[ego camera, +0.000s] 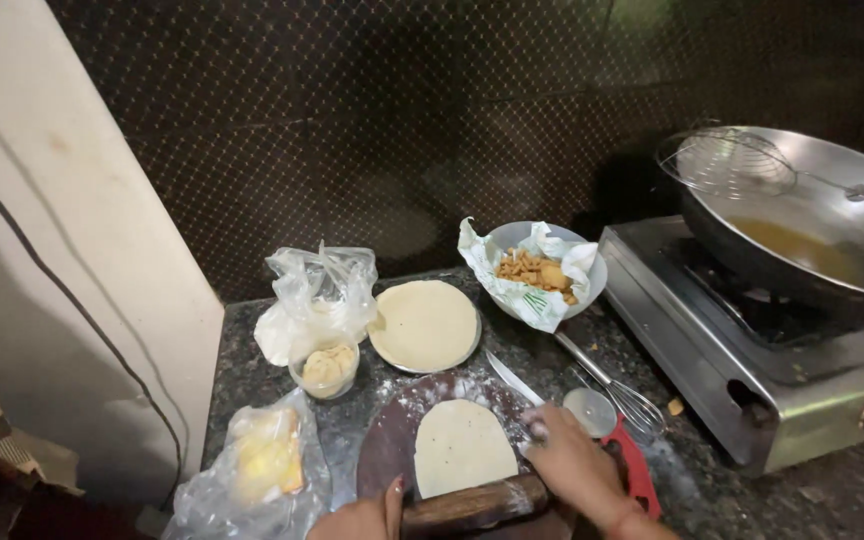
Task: Rolling out small circles of dough and placing them in a container.
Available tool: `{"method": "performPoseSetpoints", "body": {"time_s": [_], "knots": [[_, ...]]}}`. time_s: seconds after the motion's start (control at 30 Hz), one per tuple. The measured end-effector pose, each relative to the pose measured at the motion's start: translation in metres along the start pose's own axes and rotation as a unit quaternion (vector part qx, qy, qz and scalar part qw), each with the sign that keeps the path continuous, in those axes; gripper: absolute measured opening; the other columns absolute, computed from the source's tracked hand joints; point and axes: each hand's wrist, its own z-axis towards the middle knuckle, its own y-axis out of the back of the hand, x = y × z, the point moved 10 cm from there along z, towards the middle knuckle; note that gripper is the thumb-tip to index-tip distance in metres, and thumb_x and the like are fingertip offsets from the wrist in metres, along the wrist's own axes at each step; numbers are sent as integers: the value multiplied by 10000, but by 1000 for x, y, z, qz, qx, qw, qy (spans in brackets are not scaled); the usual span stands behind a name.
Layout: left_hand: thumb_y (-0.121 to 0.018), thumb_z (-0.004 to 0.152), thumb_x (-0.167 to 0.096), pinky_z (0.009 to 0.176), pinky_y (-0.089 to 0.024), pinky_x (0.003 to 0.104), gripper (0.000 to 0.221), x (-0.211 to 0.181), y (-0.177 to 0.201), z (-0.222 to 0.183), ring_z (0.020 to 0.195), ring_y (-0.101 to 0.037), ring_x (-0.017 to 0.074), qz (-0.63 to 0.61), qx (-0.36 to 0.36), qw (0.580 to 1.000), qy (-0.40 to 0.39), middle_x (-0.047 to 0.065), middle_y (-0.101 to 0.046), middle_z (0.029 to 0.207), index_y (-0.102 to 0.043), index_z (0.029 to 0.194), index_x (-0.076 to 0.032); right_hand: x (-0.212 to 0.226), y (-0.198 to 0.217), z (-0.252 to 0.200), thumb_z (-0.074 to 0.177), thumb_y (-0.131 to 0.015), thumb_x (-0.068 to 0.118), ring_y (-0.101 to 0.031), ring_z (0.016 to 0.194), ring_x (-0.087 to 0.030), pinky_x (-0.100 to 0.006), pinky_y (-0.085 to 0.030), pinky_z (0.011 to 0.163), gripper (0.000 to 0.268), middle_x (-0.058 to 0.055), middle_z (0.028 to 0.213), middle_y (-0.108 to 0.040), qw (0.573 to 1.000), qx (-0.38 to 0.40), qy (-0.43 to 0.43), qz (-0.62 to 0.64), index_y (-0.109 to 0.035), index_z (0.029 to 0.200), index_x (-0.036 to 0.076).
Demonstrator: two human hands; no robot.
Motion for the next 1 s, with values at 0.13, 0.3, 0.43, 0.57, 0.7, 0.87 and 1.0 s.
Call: {"method": "performPoseSetpoints", "body": {"time_s": [0.13, 0.3, 0.43, 0.57, 0.7, 0.87, 1.0], "knots": [[-602, 899, -451, 349, -387, 465, 400, -8, -48, -21, 295, -447, 197, 98, -82, 969, -212, 57, -417, 378, -830, 932, -125, 77, -1, 17, 740, -782, 195, -575, 1160, -355, -412, -466, 990, 464, -193, 1141, -642, 990, 11, 99, 104, -649, 1176, 106], [-720, 795, -299, 177, -260, 446, 253, -45, -59, -79, 186, -401, 194, 74, -321, 855, -400, 50, -418, 333, -778, 985, -143, 84, -29, 44, 721, -827, 242, -709, 905, -291, -397, -562, 843, 383, -151, 1000, -742, 985, 115, 99, 79, -734, 1055, 80], [-750, 793, -334, 169, -246, 422, 255, -48, -56, -75, 159, -382, 178, 55, -338, 838, -424, 53, -427, 321, -785, 954, -139, 98, -7, 28, 749, -786, 180, -698, 727, -162, -357, -550, 689, 227, -103, 837, -803, 935, 167, 161, 268, -815, 912, 24], [-753, 796, -422, 210, -256, 460, 255, -49, -67, -69, 191, -384, 224, -17, -358, 878, -316, 63, -439, 328, -677, 784, -180, 28, 23, 15, 804, -757, 156, -626, 612, -169, -382, -507, 590, 214, -80, 783, -726, 893, 122, -22, 433, -741, 958, 8], [-723, 796, -463, 310, -332, 482, 290, -26, -91, -34, 315, -458, 272, -58, -290, 939, -179, 92, -497, 475, -666, 803, -178, -23, 29, -10, 817, -762, 230, -762, 801, -185, -366, -590, 762, 205, -66, 837, -801, 972, 212, 29, 99, -770, 974, 98], [-688, 795, -514, 434, -426, 512, 340, 8, -136, -6, 471, -551, 334, -106, -187, 977, 0, 130, -569, 659, -652, 826, -177, -51, 12, 2, 872, -728, 347, -744, 963, -301, -418, -561, 854, 248, -88, 993, -777, 988, 144, 56, -31, -748, 1065, 193], [-645, 823, -481, 529, -499, 547, 348, -29, 17, 61, 643, -637, 392, -130, -140, 978, 85, 158, -619, 912, -640, 971, -166, -10, 33, 37, 857, -646, 360, -714, 953, -349, -470, -545, 811, 288, -97, 1025, -755, 996, -6, 78, -49, -684, 1088, 192]]}}
